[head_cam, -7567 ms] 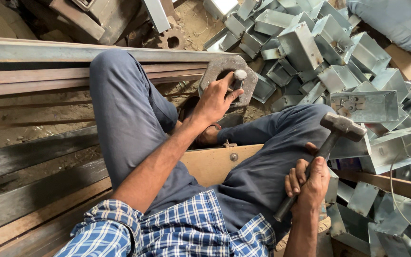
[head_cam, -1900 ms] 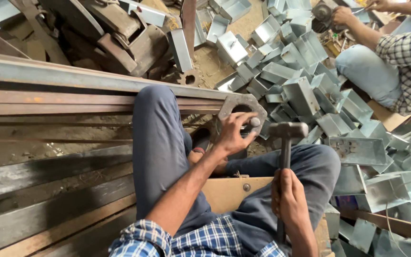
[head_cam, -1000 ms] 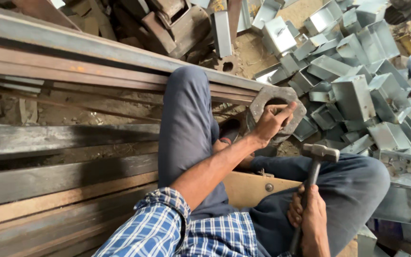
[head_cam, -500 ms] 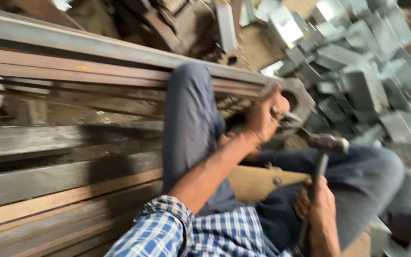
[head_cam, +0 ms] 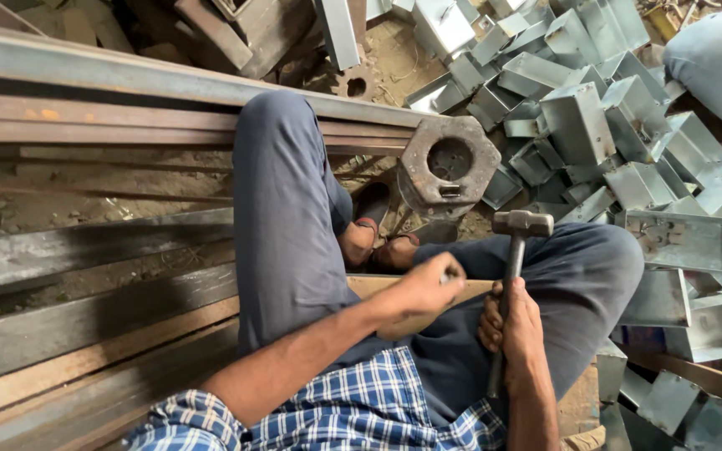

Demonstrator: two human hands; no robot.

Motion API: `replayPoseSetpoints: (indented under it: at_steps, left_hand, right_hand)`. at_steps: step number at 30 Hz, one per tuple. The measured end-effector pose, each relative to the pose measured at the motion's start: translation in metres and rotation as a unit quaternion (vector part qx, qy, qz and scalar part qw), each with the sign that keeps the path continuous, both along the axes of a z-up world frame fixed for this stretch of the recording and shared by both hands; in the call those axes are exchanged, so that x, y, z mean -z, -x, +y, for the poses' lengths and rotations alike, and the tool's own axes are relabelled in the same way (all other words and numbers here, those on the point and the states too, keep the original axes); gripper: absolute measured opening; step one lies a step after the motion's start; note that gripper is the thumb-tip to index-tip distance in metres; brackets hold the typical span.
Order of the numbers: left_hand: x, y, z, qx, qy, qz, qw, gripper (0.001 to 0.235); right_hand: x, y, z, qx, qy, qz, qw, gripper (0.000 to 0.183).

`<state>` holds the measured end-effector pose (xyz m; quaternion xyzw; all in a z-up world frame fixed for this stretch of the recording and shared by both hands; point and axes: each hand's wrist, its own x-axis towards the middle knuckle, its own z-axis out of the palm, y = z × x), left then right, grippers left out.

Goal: The person assembles a metal box using a hammer and a metal pin. The person inserts the pin into a pre-drilled hole in the metal components and strikes it with the hammer to secure the pieces together.

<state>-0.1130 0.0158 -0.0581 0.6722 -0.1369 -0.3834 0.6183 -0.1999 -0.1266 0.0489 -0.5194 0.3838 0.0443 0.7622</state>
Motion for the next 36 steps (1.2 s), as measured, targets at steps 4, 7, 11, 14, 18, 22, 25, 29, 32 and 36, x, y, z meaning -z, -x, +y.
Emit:
replayPoseSetpoints:
  at_steps: [4, 7, 11, 14, 18, 22, 25, 29, 32, 36]
  left_hand:
    - [0.032, 0.033, -0.002, 0.01, -0.086, -0.386, 0.918, 0.039]
    - [-0.003, 0.023, 0.011, 0.064, -0.091, -0.429, 0.896, 0.032]
    - [-0.065, -0.049, 0.006, 0.147, -0.172, -0.362, 0.904, 0.034]
    - [-0.087, -0.102, -0.016, -0.085, -0.104, -0.629, 0.766, 0.077]
    - [-0.072, -0.147, -0.029, 0.002, -0.194, -0.603, 0.774, 0.095]
    - [-0.034, -0.141, -0.025, 0.004, -0.128, -0.507, 0.852, 0.086]
    - [-0.018, -0.143, -0.026, -0.013, -0.123, -0.52, 0.845, 0.057]
    - [-0.014, -0.139, -0.028, -0.027, -0.099, -0.545, 0.832, 0.054]
    - [-0.016, -0.136, -0.032, -0.022, -0.146, -0.552, 0.821, 0.048]
    - [-0.021, -0.132, -0.029, -0.004, -0.185, -0.6, 0.779, 0.047]
  right_hand:
    - [0.011, 0.003, -0.003, -0.01, 0.001, -0.008, 1.0, 0.04]
    - [0.019, 0.006, -0.006, -0.01, -0.009, -0.012, 1.0, 0.04]
    - [0.024, 0.009, -0.01, -0.012, -0.011, -0.032, 0.999, 0.036]
    - [0.02, 0.006, -0.007, -0.025, 0.011, -0.024, 0.999, 0.036]
    - [0.015, 0.002, 0.0, -0.048, 0.051, 0.001, 0.998, 0.037]
    - [0.024, -0.002, -0.003, -0.065, 0.077, 0.023, 0.995, 0.038]
    - [0.03, -0.001, -0.007, -0.056, 0.062, 0.029, 0.996, 0.038]
    - [0.032, 0.0, -0.009, -0.043, 0.036, 0.019, 0.998, 0.035]
    - [0.036, 0.0, -0.011, -0.047, 0.04, 0.023, 0.998, 0.037]
    - [0.039, 0.0, -0.014, -0.04, 0.017, 0.016, 0.999, 0.037]
